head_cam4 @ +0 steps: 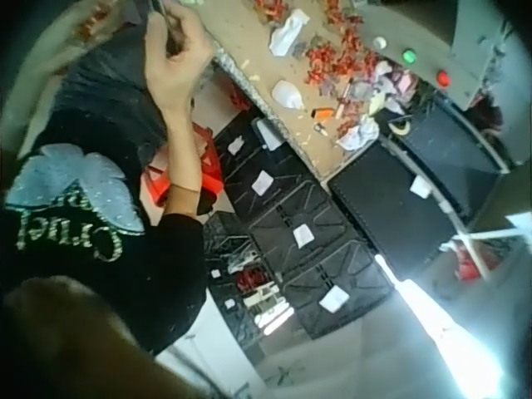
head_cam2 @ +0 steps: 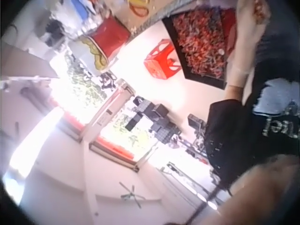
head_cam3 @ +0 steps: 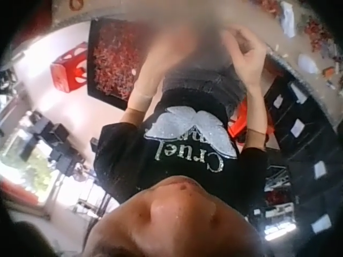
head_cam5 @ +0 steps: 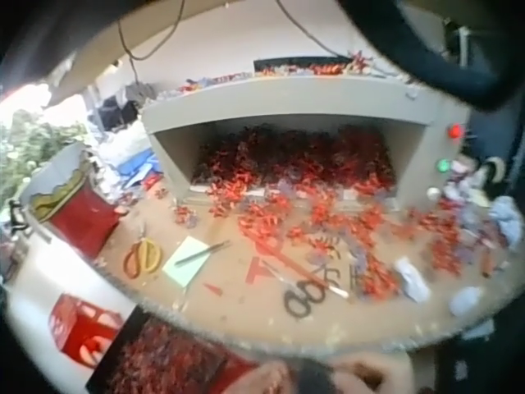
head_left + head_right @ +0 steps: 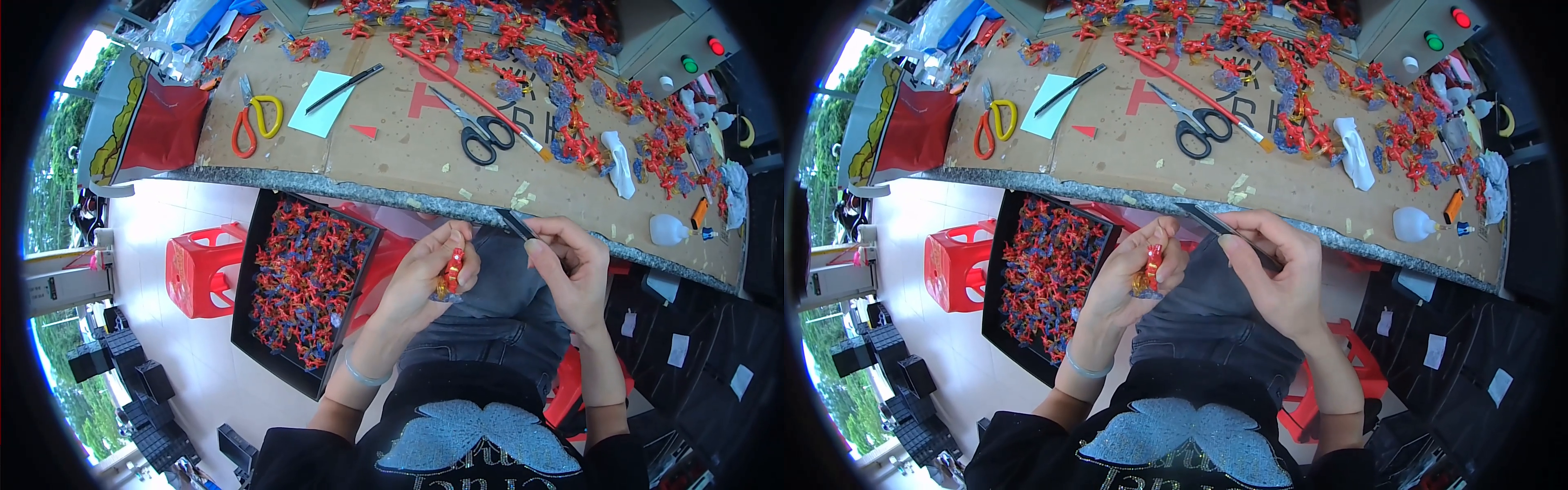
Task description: The person assembles small red plastic figurines by hand, joining parts with glue from a bottle.
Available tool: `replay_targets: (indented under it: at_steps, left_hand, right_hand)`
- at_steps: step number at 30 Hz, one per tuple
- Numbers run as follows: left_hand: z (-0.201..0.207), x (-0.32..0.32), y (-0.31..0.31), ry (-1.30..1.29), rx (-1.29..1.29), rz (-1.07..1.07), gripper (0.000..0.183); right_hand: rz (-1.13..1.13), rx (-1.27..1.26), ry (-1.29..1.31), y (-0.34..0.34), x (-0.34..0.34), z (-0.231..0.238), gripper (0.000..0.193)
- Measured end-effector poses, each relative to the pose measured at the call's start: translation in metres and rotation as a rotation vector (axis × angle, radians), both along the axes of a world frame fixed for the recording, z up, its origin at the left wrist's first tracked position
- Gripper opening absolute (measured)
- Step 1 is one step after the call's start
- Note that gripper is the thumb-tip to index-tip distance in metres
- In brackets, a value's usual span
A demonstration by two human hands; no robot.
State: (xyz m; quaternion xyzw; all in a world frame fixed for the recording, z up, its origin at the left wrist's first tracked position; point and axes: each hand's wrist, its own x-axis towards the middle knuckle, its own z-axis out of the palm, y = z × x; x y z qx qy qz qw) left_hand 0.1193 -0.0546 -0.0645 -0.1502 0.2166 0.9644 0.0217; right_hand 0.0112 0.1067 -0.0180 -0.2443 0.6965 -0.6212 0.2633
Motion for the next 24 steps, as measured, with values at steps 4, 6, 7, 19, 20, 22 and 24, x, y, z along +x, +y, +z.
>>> replay_targets:
  at_steps: [4,6,7,19,20,22,24]
  left_hand:
    - [-0.003,-0.002,0.003,0.001,-0.018,0.011,0.018]
    - [0.009,-0.007,0.011,-0.139,-0.036,0.039,0.018]
    - [0.013,-0.009,0.015,-0.276,-0.056,0.073,0.018]
    - [0.003,-0.004,0.014,-0.119,-0.061,-0.065,0.022]
    - [0.001,-0.003,0.015,-0.119,-0.060,-0.068,0.022]
    - [-0.002,-0.002,0.016,-0.089,-0.135,-0.105,0.023]
    - [-0.003,-0.002,0.014,-0.071,-0.174,-0.123,0.021]
  right_hand:
    - [0.122,-0.096,-0.122,-0.010,0.002,-0.004,0.023]
    - [0.106,-0.149,-0.182,-0.017,0.004,-0.004,0.022]
    - [0.162,-0.086,-0.107,-0.018,0.002,-0.007,0.020]
    - [0.182,-0.035,-0.337,-0.014,-0.019,-0.011,0.018]
    - [0.200,-0.008,-0.308,-0.011,-0.020,-0.011,0.018]
    - [0.217,0.021,-0.279,-0.010,-0.020,-0.012,0.018]
    - [0.195,-0.017,-0.268,-0.009,-0.018,-0.013,0.021]
